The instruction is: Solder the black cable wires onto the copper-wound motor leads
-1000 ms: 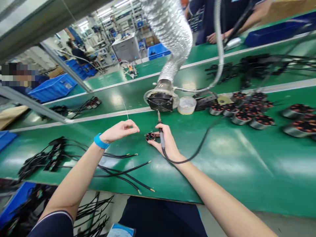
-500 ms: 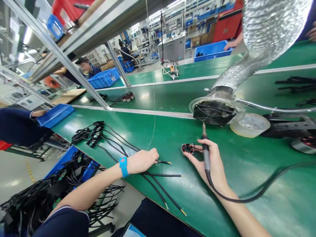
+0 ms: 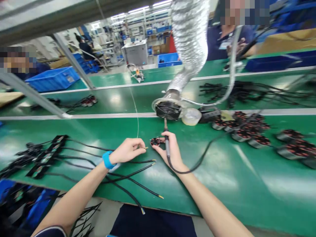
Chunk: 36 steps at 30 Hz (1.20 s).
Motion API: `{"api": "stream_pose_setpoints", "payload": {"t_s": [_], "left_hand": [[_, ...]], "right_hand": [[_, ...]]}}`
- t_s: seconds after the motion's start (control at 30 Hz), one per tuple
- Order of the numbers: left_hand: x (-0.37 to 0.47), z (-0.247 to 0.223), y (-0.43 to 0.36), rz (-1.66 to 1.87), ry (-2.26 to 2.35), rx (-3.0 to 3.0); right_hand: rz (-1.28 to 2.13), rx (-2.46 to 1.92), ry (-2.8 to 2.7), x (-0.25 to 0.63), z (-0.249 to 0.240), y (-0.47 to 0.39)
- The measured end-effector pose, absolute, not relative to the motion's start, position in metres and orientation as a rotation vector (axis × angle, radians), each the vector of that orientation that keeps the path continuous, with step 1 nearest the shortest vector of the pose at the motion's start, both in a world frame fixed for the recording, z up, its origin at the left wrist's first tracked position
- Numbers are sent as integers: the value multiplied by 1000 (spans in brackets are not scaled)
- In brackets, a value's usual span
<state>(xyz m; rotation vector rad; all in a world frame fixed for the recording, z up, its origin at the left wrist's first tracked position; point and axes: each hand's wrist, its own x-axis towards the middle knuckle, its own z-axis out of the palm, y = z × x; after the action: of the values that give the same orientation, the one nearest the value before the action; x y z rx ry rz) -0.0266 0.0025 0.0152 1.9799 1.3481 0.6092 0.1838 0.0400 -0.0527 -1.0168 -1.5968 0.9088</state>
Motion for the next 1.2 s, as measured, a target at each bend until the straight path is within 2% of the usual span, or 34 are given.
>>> {"api": "stream_pose_setpoints", "payload": {"t_s": [0.13, 0.37, 0.57, 0.8, 1.2], "left_hand": [[-18, 22, 21, 757, 1336, 1804], [-13, 7, 17, 900, 1341, 1692], [-13, 10, 12, 929, 1402, 1627], [-21, 8, 8, 889, 1416, 1672], [-14, -17, 9, 1193, 1370, 1301]], "right_hand": [[1003, -975, -1592, 183, -55, 42], [705, -925, -1747, 184, -30, 29], [761, -805, -1705, 171, -12, 20], [831, -771, -1564, 154, -18, 22], [567, -812, -1561, 128, -49, 15]]}}
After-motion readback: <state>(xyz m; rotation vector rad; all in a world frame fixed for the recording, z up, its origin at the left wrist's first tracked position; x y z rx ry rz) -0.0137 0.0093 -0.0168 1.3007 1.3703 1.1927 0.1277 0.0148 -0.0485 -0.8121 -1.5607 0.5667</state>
